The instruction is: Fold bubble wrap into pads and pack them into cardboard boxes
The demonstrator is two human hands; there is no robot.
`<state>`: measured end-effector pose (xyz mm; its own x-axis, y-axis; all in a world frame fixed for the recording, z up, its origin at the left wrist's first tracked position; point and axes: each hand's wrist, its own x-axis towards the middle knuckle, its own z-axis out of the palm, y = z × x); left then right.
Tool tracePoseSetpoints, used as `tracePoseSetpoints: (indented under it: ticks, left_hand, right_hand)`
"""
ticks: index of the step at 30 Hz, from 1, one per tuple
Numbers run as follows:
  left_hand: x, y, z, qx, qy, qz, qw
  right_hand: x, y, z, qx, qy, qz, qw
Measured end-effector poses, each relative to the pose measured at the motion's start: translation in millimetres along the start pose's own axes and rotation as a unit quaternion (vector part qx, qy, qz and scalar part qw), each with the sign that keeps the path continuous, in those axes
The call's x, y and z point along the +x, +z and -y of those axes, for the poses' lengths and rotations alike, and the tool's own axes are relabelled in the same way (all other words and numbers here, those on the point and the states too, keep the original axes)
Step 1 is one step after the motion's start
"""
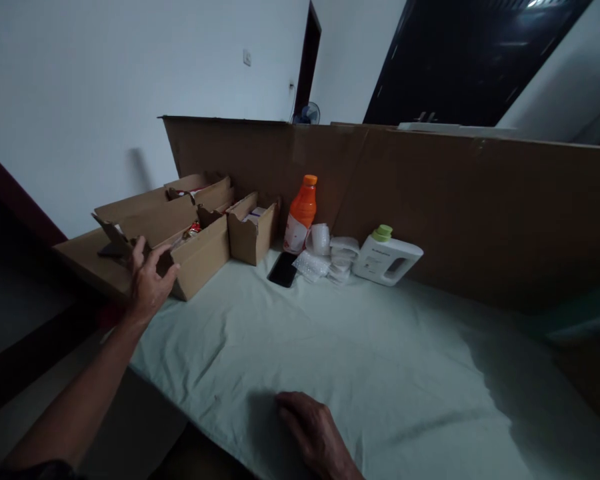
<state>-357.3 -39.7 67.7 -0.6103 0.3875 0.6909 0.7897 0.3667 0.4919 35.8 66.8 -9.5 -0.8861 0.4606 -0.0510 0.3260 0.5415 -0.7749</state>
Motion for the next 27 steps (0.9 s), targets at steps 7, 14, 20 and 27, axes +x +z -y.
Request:
tracePoseSetpoints:
  ticks: [7, 14, 20, 27]
  left_hand:
    - [15, 12.1, 3, 0.029, 0.013, -0.004, 0.999]
    - [-19, -15.2, 5, -0.065, 0.054, -0.029, 0.996]
    - [-100, -63.5, -32, -0.212, -0.015, 0.001, 0.977]
    - [-159, -24.7, -24, -0.255, -0.252, 0.206, 0.911]
  right_hand:
    - [3, 1, 3, 0.044, 0.026, -0.017, 0.999]
    - [-1, -2, 6, 0.07, 0.023, -0.019, 0.997]
    - [-6, -18, -6, 0.075, 0.016, -0.089, 0.993]
    - [-22, -14, -11, 0.034, -0.023, -0.066, 0.997]
